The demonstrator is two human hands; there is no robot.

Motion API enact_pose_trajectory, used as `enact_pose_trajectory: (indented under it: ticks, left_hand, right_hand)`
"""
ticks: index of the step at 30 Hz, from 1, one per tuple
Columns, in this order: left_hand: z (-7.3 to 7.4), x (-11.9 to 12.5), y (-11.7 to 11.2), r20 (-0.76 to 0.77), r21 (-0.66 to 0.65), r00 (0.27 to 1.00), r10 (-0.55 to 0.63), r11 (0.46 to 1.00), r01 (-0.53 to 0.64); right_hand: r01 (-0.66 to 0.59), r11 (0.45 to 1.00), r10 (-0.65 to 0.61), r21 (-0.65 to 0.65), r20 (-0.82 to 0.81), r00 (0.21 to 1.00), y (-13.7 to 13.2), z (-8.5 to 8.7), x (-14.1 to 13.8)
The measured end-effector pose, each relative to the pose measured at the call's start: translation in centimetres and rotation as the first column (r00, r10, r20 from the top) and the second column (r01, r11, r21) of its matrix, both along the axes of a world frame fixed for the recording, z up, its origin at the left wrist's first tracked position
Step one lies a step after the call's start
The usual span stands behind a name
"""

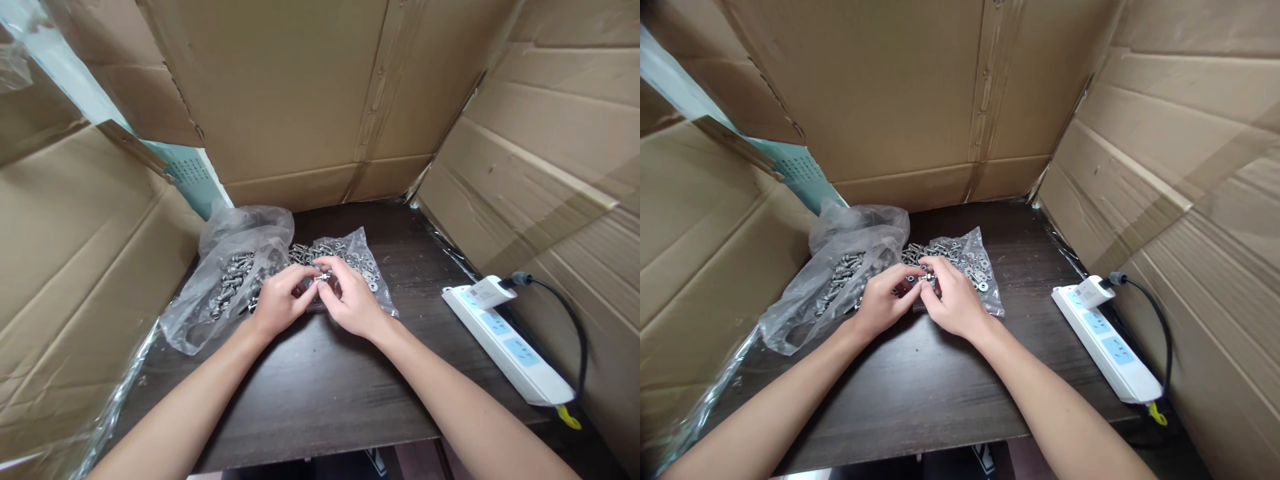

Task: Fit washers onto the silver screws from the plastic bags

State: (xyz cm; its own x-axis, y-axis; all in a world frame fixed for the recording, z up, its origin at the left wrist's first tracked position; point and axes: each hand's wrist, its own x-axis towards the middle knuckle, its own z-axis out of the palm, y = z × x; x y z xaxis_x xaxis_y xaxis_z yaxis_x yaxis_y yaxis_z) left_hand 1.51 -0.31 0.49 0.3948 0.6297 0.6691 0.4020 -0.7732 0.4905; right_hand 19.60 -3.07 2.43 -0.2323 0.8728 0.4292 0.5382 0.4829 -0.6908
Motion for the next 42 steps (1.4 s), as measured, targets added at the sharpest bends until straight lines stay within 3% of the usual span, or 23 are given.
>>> enact_pose_trajectory:
  ticks: [5,10,16,27,32,42]
  left_hand:
    - [-0.15,0.05,-0.02,-0.005,-0.011,1.000,0.008,1.000,-0.008]
    - [-0.14,-0.04,0.00,-0.003,-0.004,1.000,0.014,1.000,-0.014]
    - [-0.05,-0.02,-0.13,-0.021,-0.013,1.000,0.011,1.000,-0.012]
    - [0.12,-0.06,-0.04,-0.016,-0.018,0.999,0.030,0.999,-0.030]
    - [0.12,-0.11,0.00,-0.013,-0.013,0.999,0.032,0.999,-0.032]
    - [-0.15,-0.21,0.18,-0.003,0.014,0.999,0.039,0.999,-0.039]
  right_hand:
    - [0.038,0.997,-0.036,-0.074,0.023,0.999,-0.05,-0.01,0.14]
    - [0.028,0.999,-0.028,-0.032,0.008,1.000,-0.10,-0.14,0.08]
    - [0.056,0.996,-0.056,-0.071,0.002,0.998,-0.07,-0.15,0.08]
    - [0.025,1.000,-0.025,0.014,-0.016,1.000,-0.01,-0.61,0.05]
    - [0.031,0.999,-0.030,-0.037,0.016,0.999,0.00,-0.41,0.07]
    - [0.023,1.000,-0.023,-0.014,-0.028,0.999,-0.07,-0.48,-0.04]
